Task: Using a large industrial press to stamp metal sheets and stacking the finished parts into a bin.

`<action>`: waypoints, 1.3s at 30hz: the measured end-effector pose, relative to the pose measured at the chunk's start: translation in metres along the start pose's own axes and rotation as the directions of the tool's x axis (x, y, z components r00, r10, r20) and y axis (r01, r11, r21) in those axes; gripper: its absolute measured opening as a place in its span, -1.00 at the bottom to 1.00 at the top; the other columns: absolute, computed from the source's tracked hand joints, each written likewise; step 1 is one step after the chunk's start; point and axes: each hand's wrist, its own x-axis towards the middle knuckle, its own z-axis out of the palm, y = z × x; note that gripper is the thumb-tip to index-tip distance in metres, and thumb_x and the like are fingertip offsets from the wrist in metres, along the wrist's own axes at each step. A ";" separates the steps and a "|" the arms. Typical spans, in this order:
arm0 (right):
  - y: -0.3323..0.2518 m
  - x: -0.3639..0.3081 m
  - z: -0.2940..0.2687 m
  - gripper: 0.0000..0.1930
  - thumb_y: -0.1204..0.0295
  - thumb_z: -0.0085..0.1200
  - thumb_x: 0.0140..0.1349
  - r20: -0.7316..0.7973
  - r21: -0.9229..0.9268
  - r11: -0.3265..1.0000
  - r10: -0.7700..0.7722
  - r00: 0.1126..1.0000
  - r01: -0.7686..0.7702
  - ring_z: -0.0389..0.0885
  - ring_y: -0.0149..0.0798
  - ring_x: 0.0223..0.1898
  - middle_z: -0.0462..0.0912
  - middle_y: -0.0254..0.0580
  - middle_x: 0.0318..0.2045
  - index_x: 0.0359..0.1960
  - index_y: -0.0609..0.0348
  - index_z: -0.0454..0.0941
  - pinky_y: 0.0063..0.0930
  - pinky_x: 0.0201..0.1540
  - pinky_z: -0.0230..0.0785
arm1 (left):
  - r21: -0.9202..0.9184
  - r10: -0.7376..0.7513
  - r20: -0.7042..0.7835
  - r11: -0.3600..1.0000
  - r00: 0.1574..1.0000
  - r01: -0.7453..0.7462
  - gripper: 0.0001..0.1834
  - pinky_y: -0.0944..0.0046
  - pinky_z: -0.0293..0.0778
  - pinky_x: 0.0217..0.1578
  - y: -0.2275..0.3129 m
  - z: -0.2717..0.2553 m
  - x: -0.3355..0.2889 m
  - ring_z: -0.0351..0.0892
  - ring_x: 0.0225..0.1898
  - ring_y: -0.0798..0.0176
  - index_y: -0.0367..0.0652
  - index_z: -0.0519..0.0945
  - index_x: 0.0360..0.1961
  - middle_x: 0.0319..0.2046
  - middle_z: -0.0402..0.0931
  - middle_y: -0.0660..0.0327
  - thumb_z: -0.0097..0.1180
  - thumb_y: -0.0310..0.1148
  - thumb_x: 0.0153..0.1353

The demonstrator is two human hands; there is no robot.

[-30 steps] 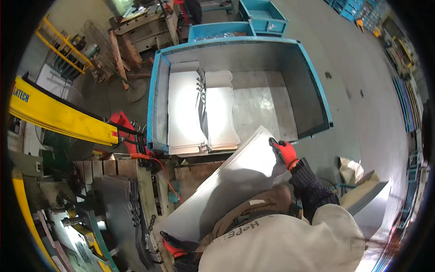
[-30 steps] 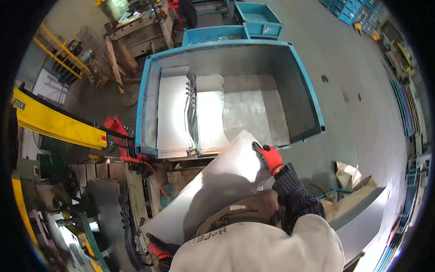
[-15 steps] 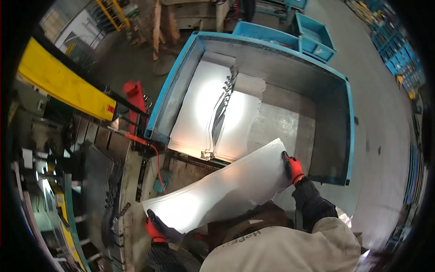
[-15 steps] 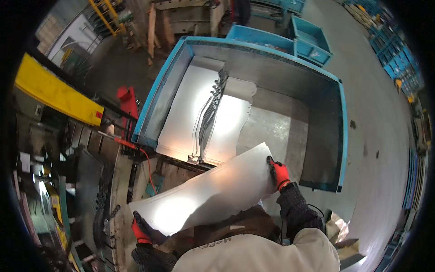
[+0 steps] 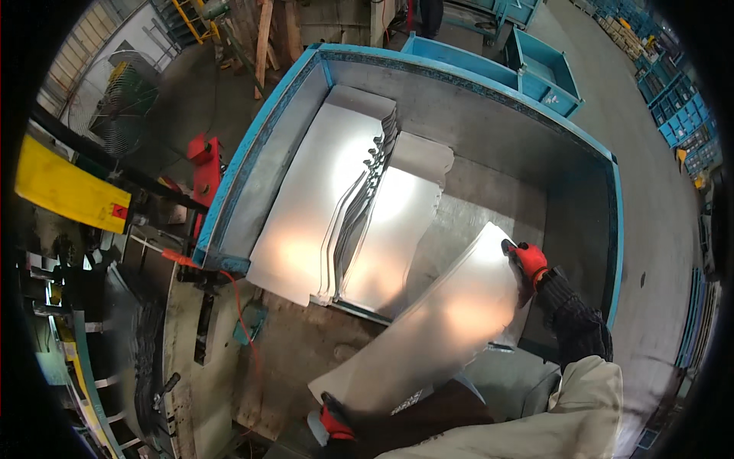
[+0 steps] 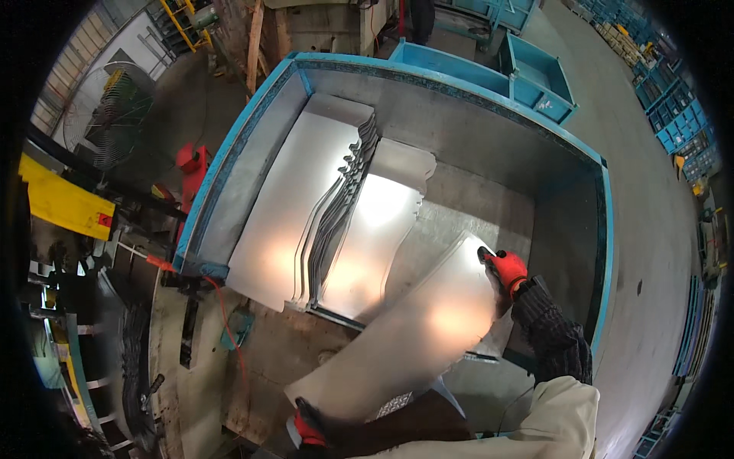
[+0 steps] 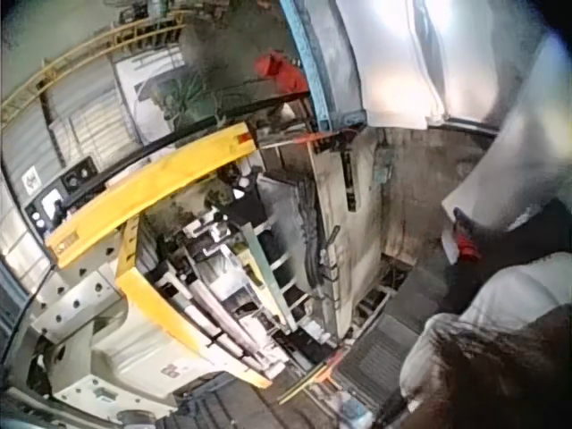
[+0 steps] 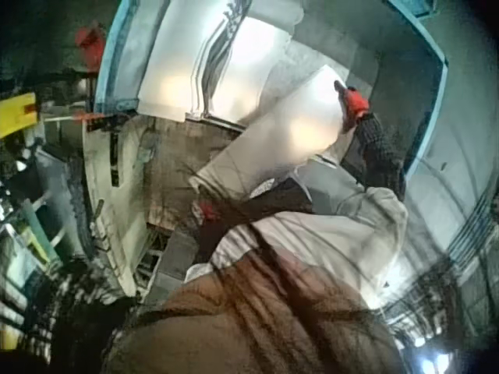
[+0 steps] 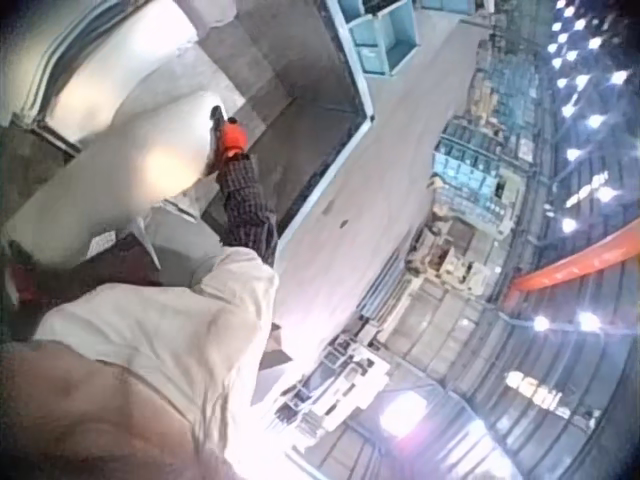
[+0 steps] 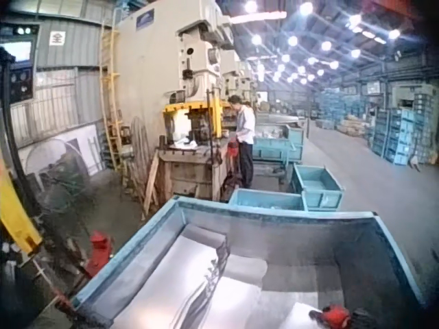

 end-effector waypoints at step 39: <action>-0.089 0.177 0.250 0.02 0.28 0.21 -0.23 -0.023 0.470 0.840 -0.295 0.955 0.271 -0.10 -0.14 0.15 -0.11 0.09 0.12 0.11 0.38 -0.34 -0.43 0.16 -0.19 | -0.440 0.030 0.248 0.894 0.968 0.085 -0.67 0.41 0.31 -0.24 -0.040 0.213 0.150 0.41 -0.29 0.33 -0.25 0.40 -0.18 -0.24 0.41 0.19 -0.02 -0.34 0.01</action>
